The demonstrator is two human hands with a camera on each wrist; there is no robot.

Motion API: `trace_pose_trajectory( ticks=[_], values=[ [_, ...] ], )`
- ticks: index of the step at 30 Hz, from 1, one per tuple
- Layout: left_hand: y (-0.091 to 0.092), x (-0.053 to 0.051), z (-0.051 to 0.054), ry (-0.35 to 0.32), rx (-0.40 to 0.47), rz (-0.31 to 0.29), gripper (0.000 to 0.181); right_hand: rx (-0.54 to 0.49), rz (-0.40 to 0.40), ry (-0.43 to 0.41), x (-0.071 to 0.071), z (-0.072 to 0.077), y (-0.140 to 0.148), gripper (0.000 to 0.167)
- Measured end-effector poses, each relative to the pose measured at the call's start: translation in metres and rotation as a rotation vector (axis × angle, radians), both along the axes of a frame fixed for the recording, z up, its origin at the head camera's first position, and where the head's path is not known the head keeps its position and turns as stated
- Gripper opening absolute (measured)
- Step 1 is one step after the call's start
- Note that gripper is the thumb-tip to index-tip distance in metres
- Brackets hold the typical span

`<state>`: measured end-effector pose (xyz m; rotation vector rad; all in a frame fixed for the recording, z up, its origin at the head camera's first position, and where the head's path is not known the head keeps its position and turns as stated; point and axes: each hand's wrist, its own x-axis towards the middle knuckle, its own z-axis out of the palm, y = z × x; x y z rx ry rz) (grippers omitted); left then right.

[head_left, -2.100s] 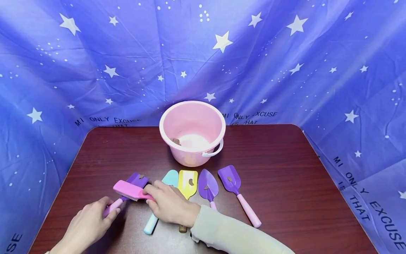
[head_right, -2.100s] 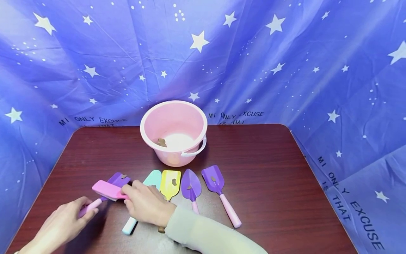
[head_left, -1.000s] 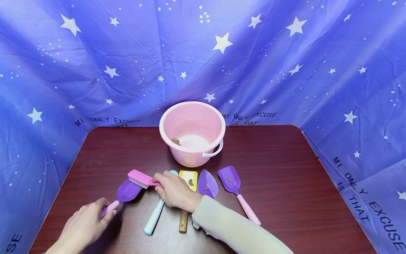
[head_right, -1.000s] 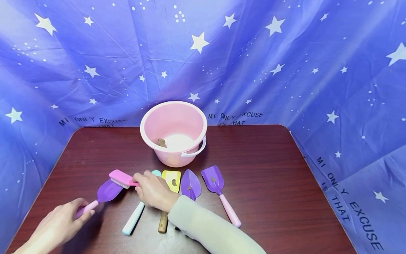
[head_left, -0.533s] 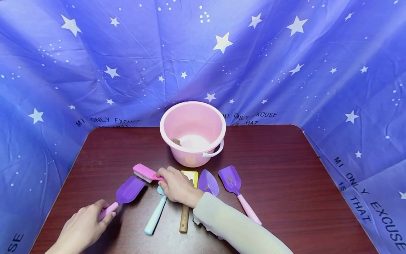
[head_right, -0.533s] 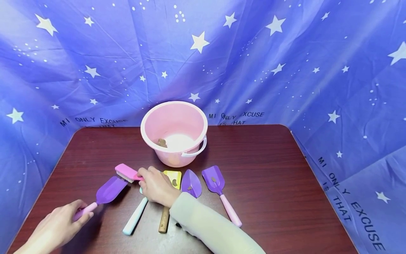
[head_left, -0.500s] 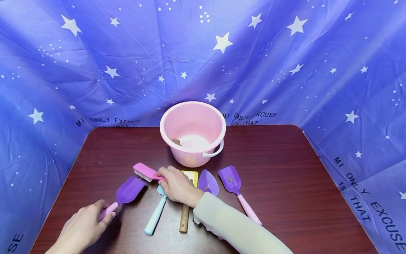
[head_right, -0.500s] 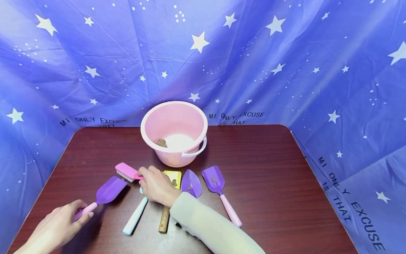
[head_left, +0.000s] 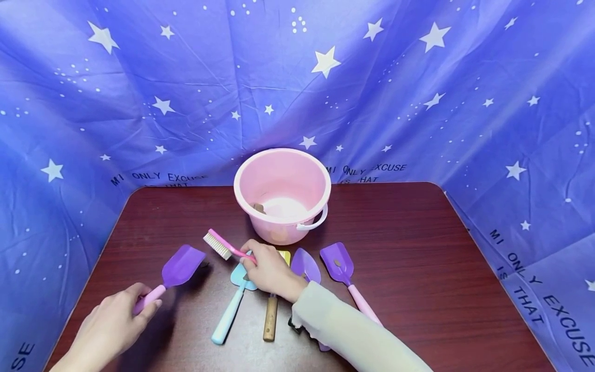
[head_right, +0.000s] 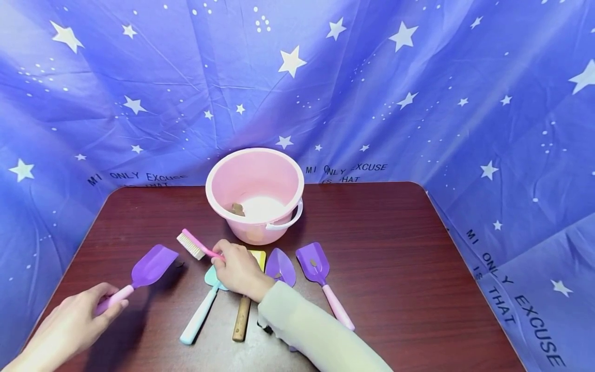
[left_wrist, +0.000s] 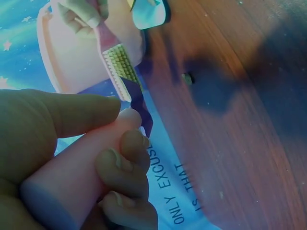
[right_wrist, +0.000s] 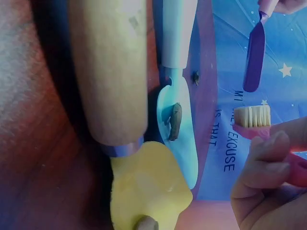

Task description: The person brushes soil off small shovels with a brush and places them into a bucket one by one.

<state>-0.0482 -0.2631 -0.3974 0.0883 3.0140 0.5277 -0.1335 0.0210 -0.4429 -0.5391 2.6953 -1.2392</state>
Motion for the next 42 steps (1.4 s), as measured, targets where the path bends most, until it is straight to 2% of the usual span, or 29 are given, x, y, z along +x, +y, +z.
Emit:
trace_pose_trajectory(
  ticks=[8, 15, 20, 34, 42],
  values=[
    [0.003, -0.002, 0.004, 0.010, 0.001, -0.005, 0.019, 0.058, 0.007, 0.022, 0.007, -0.003, -0.002, 0.013],
    [0.006, -0.002, 0.006, 0.075, 0.025, -0.006, 0.021, 0.133, -0.022, -0.045, 0.015, -0.002, -0.008, 0.014],
    [0.009, -0.002, 0.007, 0.108, 0.034, -0.020, 0.021, 0.089, 0.012, -0.063, 0.018, -0.002, -0.012, 0.011],
    [0.013, -0.002, 0.008, 0.088, 0.045, -0.023, 0.020, 0.038, 0.159, -0.121, 0.034, -0.003, -0.030, 0.010],
    [0.016, 0.000, 0.006, 0.097, 0.054, -0.032, 0.016, 0.016, 0.165, -0.114, 0.034, -0.001, -0.030, 0.009]
  ],
)
